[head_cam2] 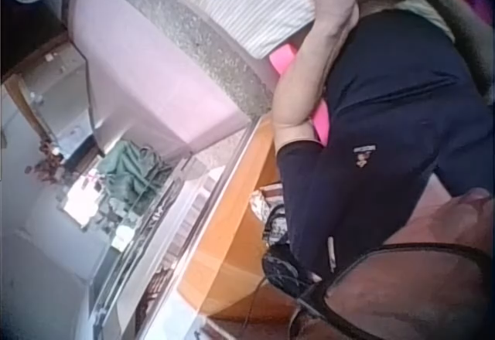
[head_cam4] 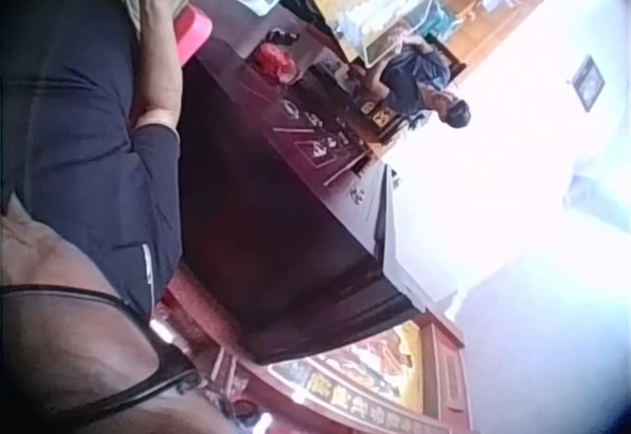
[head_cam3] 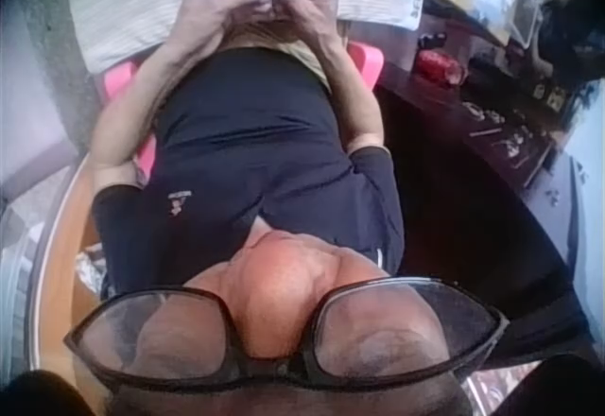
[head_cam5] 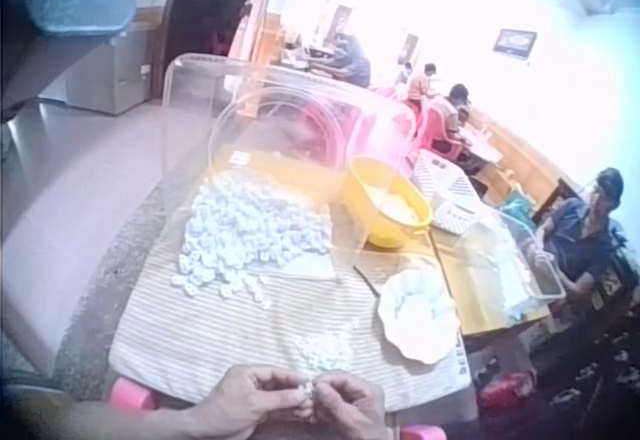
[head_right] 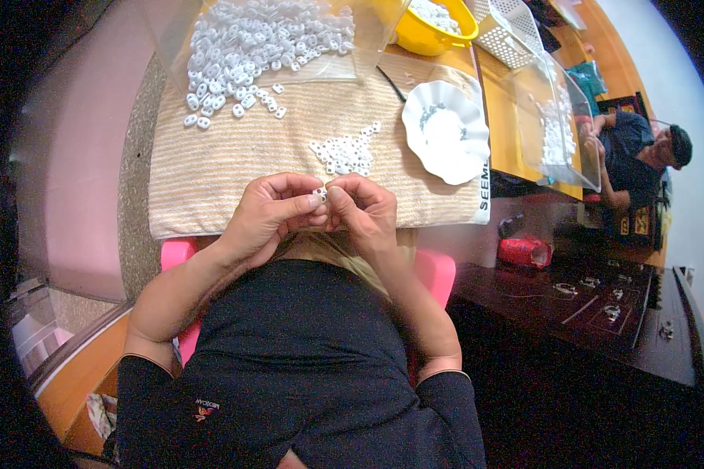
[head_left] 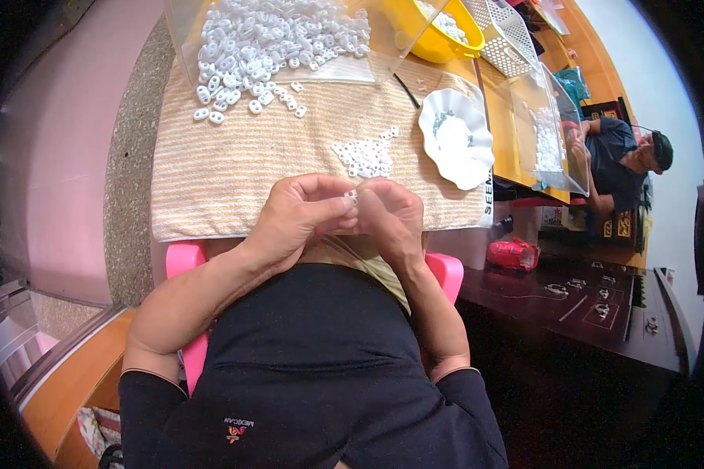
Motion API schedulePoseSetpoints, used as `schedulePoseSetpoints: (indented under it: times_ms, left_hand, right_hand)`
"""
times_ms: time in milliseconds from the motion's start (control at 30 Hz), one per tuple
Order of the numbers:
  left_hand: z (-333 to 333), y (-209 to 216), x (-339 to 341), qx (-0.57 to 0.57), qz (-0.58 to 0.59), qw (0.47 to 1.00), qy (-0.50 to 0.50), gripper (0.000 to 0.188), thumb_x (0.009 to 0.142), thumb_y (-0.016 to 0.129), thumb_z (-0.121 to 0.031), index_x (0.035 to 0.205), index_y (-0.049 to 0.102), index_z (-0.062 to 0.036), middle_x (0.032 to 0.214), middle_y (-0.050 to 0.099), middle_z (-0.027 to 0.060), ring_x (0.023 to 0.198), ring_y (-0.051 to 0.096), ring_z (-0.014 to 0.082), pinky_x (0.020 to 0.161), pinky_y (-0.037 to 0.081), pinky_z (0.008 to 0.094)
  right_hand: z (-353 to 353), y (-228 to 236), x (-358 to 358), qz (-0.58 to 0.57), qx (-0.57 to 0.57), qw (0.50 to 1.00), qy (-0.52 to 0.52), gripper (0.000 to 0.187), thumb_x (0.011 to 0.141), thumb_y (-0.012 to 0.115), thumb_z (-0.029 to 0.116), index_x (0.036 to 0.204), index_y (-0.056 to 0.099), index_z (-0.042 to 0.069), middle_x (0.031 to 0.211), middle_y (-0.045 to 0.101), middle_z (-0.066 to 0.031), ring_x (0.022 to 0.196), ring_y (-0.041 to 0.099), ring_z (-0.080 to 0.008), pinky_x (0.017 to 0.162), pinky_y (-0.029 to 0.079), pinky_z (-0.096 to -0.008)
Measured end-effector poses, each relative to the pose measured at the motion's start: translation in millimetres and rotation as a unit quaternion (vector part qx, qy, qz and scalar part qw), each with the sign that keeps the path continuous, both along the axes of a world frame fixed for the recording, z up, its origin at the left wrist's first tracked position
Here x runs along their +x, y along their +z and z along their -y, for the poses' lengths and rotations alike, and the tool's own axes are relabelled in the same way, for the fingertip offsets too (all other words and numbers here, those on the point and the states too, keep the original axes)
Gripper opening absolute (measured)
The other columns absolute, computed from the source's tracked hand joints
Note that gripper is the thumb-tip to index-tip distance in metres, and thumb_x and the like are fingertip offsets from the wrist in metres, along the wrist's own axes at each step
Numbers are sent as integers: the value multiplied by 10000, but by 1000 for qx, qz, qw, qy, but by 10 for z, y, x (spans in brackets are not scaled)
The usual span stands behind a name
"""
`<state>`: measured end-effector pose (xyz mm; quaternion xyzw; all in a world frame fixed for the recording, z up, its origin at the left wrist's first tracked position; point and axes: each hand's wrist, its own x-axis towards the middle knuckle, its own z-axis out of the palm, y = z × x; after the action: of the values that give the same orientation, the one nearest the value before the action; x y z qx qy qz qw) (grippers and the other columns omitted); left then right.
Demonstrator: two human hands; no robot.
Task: Manually inspecting and sorting small white plastic components on a workbench.
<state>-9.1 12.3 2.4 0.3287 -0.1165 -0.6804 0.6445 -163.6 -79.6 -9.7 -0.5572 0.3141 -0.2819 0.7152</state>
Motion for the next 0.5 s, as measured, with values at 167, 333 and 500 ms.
schedulePoseSetpoints:
  times_ms: [167,333,500]
  left_hand:
    - [3,-28,-5,-7,9,1000,-3,190,875,636,-20,1055,611,34,923,662,100,818,662,164,771,584,313]
    - [-1,-5,3,1,12,1000,-1,187,874,635,-19,1053,613,33,913,667,102,818,664,162,772,581,303]
    - [1,12,-16,6,9,1000,10,174,880,636,-28,1032,616,54,893,663,108,784,656,162,753,569,290]
  right_hand:
    - [10,20,-8,0,-14,1000,5,143,932,620,120,957,635,-20,738,624,-27,603,569,-73,539,483,-200]
    - [21,23,-11,-4,-14,1000,15,148,932,618,117,960,636,-27,752,637,-38,619,583,-79,550,495,-205]
    - [11,39,-16,-1,-3,1000,5,159,932,620,123,966,636,-32,763,643,-41,626,588,-79,552,500,-206]
